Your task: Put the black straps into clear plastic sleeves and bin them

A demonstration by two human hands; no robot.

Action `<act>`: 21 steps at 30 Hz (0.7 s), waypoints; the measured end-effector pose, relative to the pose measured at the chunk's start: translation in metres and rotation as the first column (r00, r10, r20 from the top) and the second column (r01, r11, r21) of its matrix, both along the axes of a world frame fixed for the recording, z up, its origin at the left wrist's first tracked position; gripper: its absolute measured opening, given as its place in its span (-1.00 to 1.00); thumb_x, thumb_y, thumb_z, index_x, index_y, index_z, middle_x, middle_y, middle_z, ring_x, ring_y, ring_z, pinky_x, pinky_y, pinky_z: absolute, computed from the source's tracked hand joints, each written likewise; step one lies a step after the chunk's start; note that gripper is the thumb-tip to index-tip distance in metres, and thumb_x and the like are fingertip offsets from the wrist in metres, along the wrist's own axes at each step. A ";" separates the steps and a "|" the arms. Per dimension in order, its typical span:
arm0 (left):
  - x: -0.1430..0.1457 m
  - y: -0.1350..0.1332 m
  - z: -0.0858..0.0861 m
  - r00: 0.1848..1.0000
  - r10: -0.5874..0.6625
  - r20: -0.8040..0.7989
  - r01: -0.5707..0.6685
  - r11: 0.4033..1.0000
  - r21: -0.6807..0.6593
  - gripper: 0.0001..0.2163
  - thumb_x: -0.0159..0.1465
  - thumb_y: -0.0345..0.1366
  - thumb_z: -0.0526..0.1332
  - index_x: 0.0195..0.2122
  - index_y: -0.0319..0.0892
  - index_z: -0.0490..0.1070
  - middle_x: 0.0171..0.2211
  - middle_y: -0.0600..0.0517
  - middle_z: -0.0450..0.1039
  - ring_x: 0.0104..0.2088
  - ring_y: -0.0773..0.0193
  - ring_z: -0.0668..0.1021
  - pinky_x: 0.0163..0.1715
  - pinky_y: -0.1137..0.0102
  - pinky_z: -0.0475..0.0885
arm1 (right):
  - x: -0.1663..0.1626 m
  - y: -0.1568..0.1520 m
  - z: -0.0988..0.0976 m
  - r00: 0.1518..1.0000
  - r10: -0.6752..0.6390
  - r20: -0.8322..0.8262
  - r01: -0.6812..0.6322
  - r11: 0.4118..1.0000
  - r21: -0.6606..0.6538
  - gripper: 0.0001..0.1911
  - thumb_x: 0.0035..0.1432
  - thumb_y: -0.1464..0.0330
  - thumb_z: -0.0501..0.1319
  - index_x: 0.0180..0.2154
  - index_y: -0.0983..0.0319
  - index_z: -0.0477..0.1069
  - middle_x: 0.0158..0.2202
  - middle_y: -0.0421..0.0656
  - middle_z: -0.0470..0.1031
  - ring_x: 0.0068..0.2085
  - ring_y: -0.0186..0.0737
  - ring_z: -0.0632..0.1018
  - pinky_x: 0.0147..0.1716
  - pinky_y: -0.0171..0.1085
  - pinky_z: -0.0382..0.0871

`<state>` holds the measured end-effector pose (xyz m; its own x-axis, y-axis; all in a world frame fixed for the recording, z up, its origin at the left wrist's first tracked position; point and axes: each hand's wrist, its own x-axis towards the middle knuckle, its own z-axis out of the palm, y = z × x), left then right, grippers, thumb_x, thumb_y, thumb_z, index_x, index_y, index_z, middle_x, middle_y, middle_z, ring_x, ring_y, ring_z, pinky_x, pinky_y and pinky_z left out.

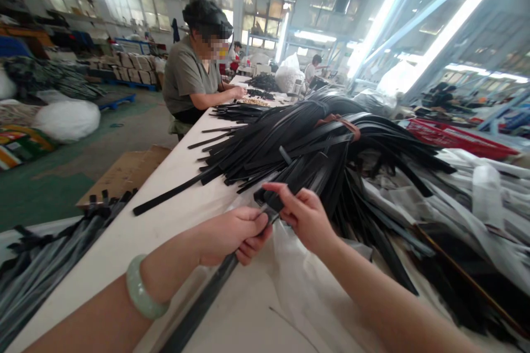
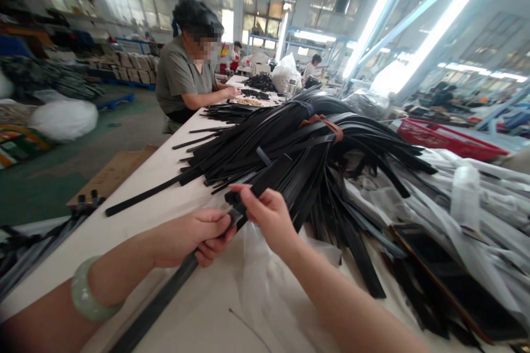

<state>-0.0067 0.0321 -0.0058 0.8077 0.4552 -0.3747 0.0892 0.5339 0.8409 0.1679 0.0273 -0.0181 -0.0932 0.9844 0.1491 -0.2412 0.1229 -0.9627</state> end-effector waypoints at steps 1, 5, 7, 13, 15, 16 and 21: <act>0.000 0.000 -0.001 1.000 -0.006 0.003 0.006 1.000 0.002 -0.55 0.15 0.12 0.24 -0.43 -0.17 0.16 -0.64 0.26 -0.02 -0.65 0.53 0.00 -0.64 0.51 -0.13 | 0.004 0.003 0.002 0.994 -0.097 -0.054 0.099 0.995 0.029 -0.62 0.08 0.09 0.32 -0.30 0.30 0.60 -0.69 -0.35 0.06 -0.66 -0.51 0.06 -0.70 -0.43 -0.14; -0.001 0.002 -0.003 1.000 0.006 0.015 -0.006 1.000 0.006 -0.58 0.17 0.09 0.23 -0.42 -0.17 0.17 -0.64 0.26 -0.03 -0.65 0.53 0.00 -0.64 0.52 -0.12 | 0.008 0.007 0.001 0.985 -0.152 -0.085 0.155 0.988 0.022 -0.67 0.09 0.15 0.32 -0.39 0.32 0.58 -0.71 -0.35 0.07 -0.65 -0.50 0.04 -0.68 -0.38 -0.22; -0.001 0.003 -0.003 0.999 0.025 0.034 -0.025 1.000 0.015 -0.58 0.19 0.09 0.22 -0.43 -0.17 0.16 -0.63 0.26 -0.04 -0.65 0.53 -0.01 -0.65 0.53 -0.11 | 0.001 0.002 -0.005 1.000 0.000 -0.002 0.000 0.999 -0.035 -0.66 0.09 0.14 0.31 -0.38 0.33 0.59 -0.71 -0.34 0.08 -0.64 -0.50 0.04 -0.66 -0.38 -0.20; -0.002 0.007 -0.005 0.997 0.002 0.075 -0.003 1.000 0.017 -0.62 0.24 0.05 0.19 -0.42 -0.17 0.16 -0.63 0.25 -0.03 -0.65 0.51 0.01 -0.65 0.54 -0.07 | -0.012 -0.007 -0.008 0.984 0.125 0.130 -0.119 0.992 -0.052 -0.55 0.04 0.07 0.32 -0.25 0.35 0.56 -0.70 -0.34 0.17 -0.66 -0.50 0.09 -0.67 -0.40 -0.13; -0.003 0.007 -0.006 0.997 -0.019 0.079 0.018 1.000 0.013 -0.62 0.24 0.06 0.18 -0.41 -0.17 0.17 -0.63 0.25 -0.03 -0.65 0.51 0.02 -0.65 0.55 -0.06 | -0.012 -0.007 -0.007 0.982 0.095 0.161 -0.092 0.995 -0.022 -0.55 0.02 0.07 0.33 -0.26 0.35 0.54 -0.69 -0.31 0.25 -0.67 -0.49 0.16 -0.69 -0.41 -0.06; -0.004 0.007 -0.007 0.996 -0.033 0.080 0.032 0.999 0.012 -0.61 0.23 0.07 0.19 -0.41 -0.17 0.18 -0.63 0.24 -0.02 -0.66 0.51 0.03 -0.66 0.55 -0.05 | -0.012 -0.007 -0.007 0.980 0.076 0.182 -0.077 0.997 -0.001 -0.57 0.02 0.07 0.33 -0.29 0.34 0.54 -0.68 -0.29 0.29 -0.68 -0.48 0.19 -0.70 -0.41 -0.02; -0.016 0.011 0.000 0.992 -0.126 0.003 0.123 0.973 0.196 -0.52 0.11 0.15 0.26 -0.27 -0.21 0.30 -0.53 0.10 0.30 -0.55 0.39 0.38 -0.54 0.46 0.33 | -0.005 -0.007 -0.008 0.967 -0.051 0.249 0.024 0.994 0.111 -0.61 0.08 0.08 0.29 -0.35 0.32 0.49 -0.70 -0.29 0.30 -0.70 -0.43 0.26 -0.72 -0.41 0.05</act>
